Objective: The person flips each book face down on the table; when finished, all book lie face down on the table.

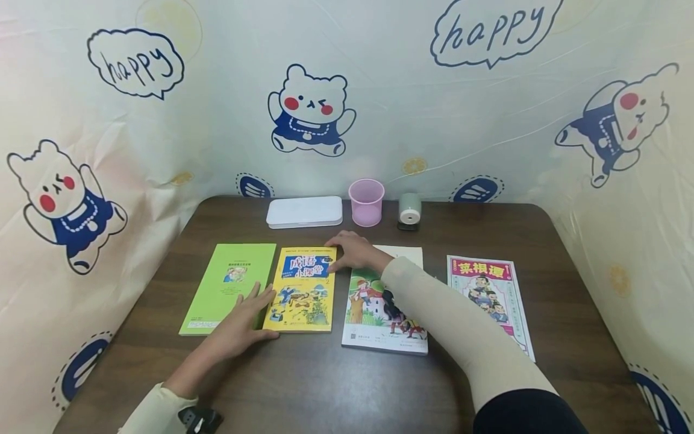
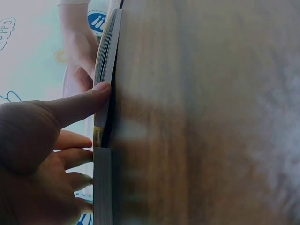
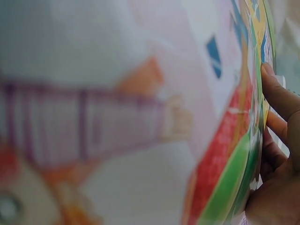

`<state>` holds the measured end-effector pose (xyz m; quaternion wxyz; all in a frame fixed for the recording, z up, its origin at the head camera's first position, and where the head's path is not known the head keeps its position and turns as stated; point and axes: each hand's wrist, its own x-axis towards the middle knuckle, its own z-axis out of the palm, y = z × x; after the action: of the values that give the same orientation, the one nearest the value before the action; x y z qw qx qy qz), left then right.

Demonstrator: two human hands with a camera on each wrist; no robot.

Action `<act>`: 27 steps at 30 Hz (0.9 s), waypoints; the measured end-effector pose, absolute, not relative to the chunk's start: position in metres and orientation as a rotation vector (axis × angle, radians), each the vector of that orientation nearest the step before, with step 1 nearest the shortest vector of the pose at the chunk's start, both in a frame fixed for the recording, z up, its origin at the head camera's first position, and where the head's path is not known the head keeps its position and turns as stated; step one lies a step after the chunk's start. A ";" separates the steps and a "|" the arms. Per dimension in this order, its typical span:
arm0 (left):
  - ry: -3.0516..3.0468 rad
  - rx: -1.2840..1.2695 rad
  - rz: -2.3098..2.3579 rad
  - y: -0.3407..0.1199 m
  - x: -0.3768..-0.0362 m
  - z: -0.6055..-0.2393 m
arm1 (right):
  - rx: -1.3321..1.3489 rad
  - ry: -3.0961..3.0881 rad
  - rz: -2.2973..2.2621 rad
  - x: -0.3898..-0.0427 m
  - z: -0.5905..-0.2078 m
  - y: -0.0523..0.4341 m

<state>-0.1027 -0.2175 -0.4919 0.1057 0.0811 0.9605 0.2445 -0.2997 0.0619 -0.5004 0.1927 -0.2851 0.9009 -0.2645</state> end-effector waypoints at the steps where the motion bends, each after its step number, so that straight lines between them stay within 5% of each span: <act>1: 2.818 0.236 0.745 -0.218 -0.103 -0.491 | -0.800 2.529 -0.744 -0.300 -0.501 0.062; 27: 2.532 0.132 1.388 -0.222 -0.109 -0.476 | -0.830 2.523 -0.745 -0.303 -0.500 0.063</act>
<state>-0.1088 -0.2218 -0.4759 0.1251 0.0453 0.8690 0.4765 -0.3029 0.0633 -0.5000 0.1904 -0.2955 0.8978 -0.2653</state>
